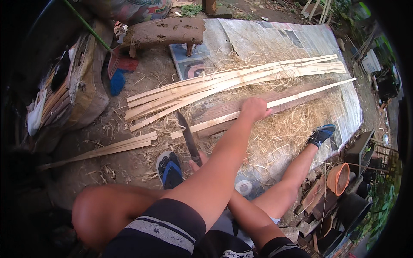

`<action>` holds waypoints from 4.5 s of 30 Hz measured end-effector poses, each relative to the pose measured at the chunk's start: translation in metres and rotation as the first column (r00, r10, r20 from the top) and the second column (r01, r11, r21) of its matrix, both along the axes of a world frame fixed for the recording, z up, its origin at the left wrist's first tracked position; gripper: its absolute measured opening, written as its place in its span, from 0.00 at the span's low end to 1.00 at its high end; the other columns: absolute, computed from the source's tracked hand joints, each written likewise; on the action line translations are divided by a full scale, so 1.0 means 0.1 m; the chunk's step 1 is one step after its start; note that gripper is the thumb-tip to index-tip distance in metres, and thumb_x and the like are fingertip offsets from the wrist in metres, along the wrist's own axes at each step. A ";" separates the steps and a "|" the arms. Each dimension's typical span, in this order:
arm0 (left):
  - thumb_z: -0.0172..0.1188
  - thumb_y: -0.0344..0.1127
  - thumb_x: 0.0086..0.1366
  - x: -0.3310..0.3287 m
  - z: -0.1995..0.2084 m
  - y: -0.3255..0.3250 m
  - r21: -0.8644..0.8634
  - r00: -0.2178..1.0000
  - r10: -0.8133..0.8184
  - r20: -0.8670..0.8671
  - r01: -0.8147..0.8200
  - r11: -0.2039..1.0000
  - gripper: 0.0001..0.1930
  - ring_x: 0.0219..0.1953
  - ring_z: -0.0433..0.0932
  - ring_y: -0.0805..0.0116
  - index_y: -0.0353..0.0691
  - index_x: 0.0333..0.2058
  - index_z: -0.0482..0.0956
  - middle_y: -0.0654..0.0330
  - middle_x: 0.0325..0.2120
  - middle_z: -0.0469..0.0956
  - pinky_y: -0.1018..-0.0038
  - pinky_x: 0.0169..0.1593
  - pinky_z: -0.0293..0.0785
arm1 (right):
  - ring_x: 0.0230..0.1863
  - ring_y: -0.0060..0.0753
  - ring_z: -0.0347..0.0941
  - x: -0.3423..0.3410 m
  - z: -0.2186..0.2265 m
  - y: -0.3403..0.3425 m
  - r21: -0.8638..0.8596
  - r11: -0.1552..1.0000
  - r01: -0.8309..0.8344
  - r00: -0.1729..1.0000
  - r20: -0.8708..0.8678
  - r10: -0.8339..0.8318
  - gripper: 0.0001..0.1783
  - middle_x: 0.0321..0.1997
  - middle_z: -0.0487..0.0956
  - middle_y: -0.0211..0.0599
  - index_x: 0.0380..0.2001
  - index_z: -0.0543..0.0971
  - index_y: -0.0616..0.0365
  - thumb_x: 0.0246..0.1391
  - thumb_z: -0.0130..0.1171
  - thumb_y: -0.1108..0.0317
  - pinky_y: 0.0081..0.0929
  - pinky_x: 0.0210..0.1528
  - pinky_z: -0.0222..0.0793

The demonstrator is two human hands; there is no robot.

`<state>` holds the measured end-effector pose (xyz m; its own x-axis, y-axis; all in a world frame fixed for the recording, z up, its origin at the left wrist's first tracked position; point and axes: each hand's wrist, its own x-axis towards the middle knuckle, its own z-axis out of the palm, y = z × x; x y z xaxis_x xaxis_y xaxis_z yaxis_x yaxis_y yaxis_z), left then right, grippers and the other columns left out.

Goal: The person sits on the ground and uses a machete to split long bamboo strips into thinner pieces. They repeatedly strike the bamboo against a wooden block, separating the strips and placing them aside.

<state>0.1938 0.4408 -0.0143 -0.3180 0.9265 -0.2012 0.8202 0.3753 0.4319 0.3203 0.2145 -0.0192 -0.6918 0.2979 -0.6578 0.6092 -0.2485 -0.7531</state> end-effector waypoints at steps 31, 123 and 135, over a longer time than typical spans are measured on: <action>0.48 0.60 0.74 -0.31 -0.16 0.16 0.010 0.968 0.078 0.240 -0.082 0.997 0.29 0.47 0.83 0.51 0.38 0.42 0.86 0.50 0.40 0.85 0.56 0.53 0.80 | 0.70 0.46 0.67 0.66 -0.63 0.54 0.000 0.967 -0.254 0.910 -0.339 0.239 0.45 0.71 0.69 0.46 0.68 0.68 0.61 0.51 0.74 0.56 0.47 0.68 0.65; 0.42 0.50 0.77 -1.11 0.21 -3.52 -0.276 0.898 0.150 0.414 -0.033 0.961 0.24 0.33 0.81 0.50 0.40 0.35 0.81 0.52 0.27 0.81 0.57 0.44 0.76 | 0.32 0.60 0.82 0.34 0.22 0.93 0.907 0.346 -0.239 0.970 0.210 0.120 0.24 0.34 0.83 0.49 0.52 0.75 0.51 0.68 0.51 0.43 0.54 0.34 0.78; 0.43 0.49 0.77 -1.32 0.25 -3.63 -0.213 0.900 0.133 0.415 -0.046 0.976 0.24 0.32 0.81 0.51 0.40 0.30 0.80 0.52 0.24 0.80 0.57 0.42 0.75 | 0.30 0.57 0.82 0.63 -0.04 1.70 0.958 0.236 -0.164 0.953 0.216 -0.211 0.23 0.32 0.84 0.49 0.48 0.77 0.50 0.66 0.55 0.43 0.52 0.31 0.76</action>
